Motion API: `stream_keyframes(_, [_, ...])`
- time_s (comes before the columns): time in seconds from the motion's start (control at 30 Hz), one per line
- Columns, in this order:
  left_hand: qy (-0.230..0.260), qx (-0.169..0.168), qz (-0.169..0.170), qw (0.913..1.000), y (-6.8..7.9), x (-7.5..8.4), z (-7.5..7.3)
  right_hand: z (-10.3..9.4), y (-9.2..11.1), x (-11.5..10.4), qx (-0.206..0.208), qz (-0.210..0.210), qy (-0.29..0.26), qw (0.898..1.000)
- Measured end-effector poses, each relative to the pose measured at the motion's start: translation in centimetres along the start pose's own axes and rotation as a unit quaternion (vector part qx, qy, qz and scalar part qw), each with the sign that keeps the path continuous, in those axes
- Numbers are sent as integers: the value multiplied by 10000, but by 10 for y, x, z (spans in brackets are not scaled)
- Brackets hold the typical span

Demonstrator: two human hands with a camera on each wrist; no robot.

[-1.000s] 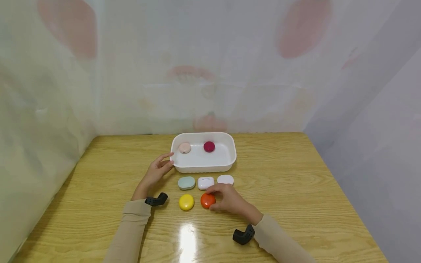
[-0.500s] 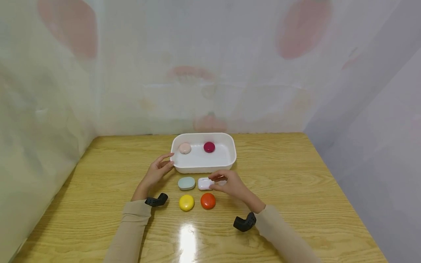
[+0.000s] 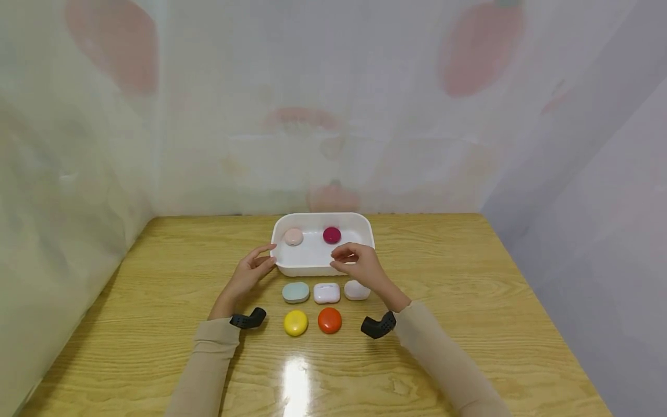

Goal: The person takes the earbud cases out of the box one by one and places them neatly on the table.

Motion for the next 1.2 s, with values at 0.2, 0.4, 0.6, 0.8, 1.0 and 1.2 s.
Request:
stream_keyframes(0.2, [42,-45,-36,10000,0,1,1,5,-17,5,170,-30,151,9997])
stream_keyframes(0.4, [13,-136,-26,9999,13,26,-1,8,-30,8,275,37,216,9994])
stream_keyframes(0.6, [87,-192,-95,9997,16,29,-1,9,-42,18,419,97,412,9982])
stream_keyframes(0.8, [66,-138,-83,9998,13,27,-1,11,-56,24,468,172,644,9967])
stream_keyframes(1.0, [150,-106,-64,9998,5,13,0,14,-69,34,539,400,897,9937])
stream_keyframes(1.2, [191,-112,-35,9997,-1,0,2,14,-79,46,588,769,1007,9902])
Point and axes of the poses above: each hand's wrist, its own y-axis away from the middle knuckle, its own z-axis out of the palm, x = y × z, the point moved 6 cm from there along -y, towards the middle knuckle, and after that the axes turned 13 degrees about x, right-handed, at the moved point
